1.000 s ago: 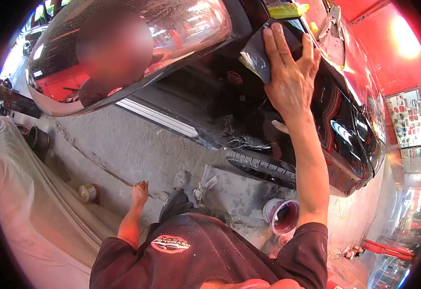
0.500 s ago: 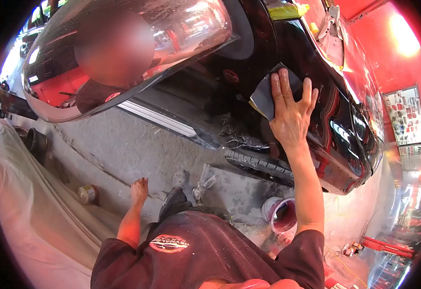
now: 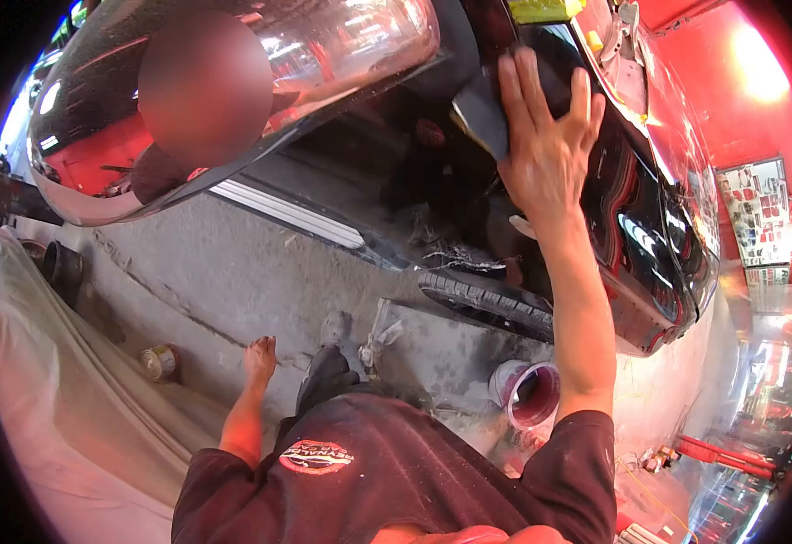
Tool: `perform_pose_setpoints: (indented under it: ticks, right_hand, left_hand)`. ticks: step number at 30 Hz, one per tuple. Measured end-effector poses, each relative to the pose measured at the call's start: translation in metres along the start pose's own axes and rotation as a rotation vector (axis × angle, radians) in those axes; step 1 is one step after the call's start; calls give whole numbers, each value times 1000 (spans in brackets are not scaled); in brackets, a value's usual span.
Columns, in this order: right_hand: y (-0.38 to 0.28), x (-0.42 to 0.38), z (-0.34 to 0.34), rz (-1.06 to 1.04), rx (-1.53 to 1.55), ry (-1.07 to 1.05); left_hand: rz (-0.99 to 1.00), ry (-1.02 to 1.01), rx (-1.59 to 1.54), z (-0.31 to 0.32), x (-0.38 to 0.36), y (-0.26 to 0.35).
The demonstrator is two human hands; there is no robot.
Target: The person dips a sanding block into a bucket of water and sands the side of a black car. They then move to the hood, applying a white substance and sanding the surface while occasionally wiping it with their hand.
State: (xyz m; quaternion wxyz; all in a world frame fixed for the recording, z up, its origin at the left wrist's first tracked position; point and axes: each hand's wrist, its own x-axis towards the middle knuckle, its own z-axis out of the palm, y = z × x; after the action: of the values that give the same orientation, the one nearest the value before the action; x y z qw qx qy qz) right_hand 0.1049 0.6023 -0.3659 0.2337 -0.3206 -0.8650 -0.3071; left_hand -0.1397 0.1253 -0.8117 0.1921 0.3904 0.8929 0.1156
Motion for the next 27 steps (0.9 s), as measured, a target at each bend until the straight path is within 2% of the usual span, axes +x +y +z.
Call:
perform_pose_setpoints:
  ticks: [3,7,11,13,15,17,18,19,25,27]
  right_hand:
    - [-2,-7,-5,47,39,-28]
    - [2,-61,16,43,81,13]
    - [0,13,-5,10,-60,57]
    - [1,22,-21,16,261,109]
    - [24,14,-19,72,526,261]
    - [32,-11,-33,469,1142,378]
    - [38,-24,-37,702,1452,522]
    - [38,-33,-44,719,1544,540]
    - [19,-54,-11,884,1335,335]
    - [13,-51,-5,784,1211,375]
  left_hand:
    - [5,-19,8,4,-8,-8]
    - [-28,10,-31,-2,-8,-6]
    - [41,45,-9,1,-10,-14]
    - [27,68,-23,3,-10,-16]
    - [1,55,-39,-3,-10,-12]
    - [-27,15,-58,-9,-9,-4]
    - [-28,-2,-32,-5,-9,-7]
    - [-30,-1,-29,-2,-12,-8]
    - [11,14,-22,11,-16,-16]
    - [-5,12,-55,5,-17,-11]
